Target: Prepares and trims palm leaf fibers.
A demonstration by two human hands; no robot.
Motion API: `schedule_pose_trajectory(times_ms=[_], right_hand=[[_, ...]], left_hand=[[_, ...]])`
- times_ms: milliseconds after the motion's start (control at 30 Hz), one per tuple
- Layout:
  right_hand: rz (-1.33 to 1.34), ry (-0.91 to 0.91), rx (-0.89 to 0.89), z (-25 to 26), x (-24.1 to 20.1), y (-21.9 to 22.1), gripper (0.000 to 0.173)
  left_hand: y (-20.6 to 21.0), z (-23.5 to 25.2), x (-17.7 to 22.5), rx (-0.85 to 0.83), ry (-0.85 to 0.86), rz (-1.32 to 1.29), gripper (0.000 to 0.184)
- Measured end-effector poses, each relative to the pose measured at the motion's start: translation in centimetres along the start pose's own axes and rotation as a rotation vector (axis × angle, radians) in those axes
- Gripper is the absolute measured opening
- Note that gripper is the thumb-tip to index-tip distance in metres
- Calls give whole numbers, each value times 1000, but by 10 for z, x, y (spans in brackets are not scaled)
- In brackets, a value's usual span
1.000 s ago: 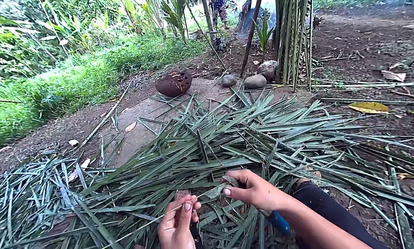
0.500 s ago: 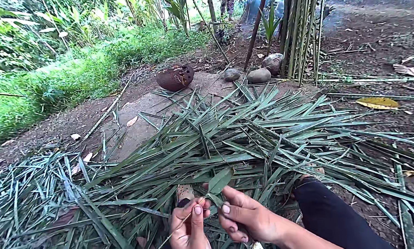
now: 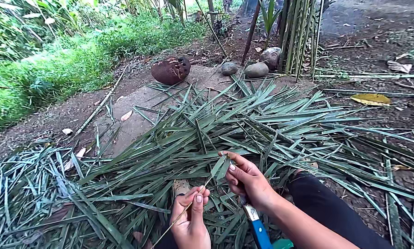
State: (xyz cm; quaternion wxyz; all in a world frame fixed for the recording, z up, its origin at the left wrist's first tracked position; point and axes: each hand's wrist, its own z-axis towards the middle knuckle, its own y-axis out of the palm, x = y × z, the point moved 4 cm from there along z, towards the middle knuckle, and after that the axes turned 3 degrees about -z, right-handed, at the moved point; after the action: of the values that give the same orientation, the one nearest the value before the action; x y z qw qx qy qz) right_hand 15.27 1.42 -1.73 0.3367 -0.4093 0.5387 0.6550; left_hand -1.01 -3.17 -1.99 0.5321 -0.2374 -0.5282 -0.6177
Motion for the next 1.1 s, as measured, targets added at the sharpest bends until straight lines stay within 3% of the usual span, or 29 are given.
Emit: schedule_pose_trajectory(times_ms=[100,267,367,533,700,867,1000,1100], right_hand=[[46,42,-11,1,2,3,43],[-53,165,-435,-21,9,21,45],[-4,195,-548,-30,10,37,46],[81,198,-490,-28,4,33,38],[176,108,-428,-21,0,26,42],[51,159,-620,-34,3,40,48],[175,129,-461,-25,-2,30,42],[230,128,-468,-21,-8,21,46]], left_hand=[[-2,-1,-3,-17,79,62,18],[-3,-3,-1,-65,242,132,17],[-4,-6,4,-109,333,213,14],[-7,-7,9,-185,410,285,11],[-7,-7,13,-203,416,270,13],[-3,-8,11,-171,425,223,16],[-5,-11,15,-214,472,261,14],[-3,-12,17,-231,515,306,11]])
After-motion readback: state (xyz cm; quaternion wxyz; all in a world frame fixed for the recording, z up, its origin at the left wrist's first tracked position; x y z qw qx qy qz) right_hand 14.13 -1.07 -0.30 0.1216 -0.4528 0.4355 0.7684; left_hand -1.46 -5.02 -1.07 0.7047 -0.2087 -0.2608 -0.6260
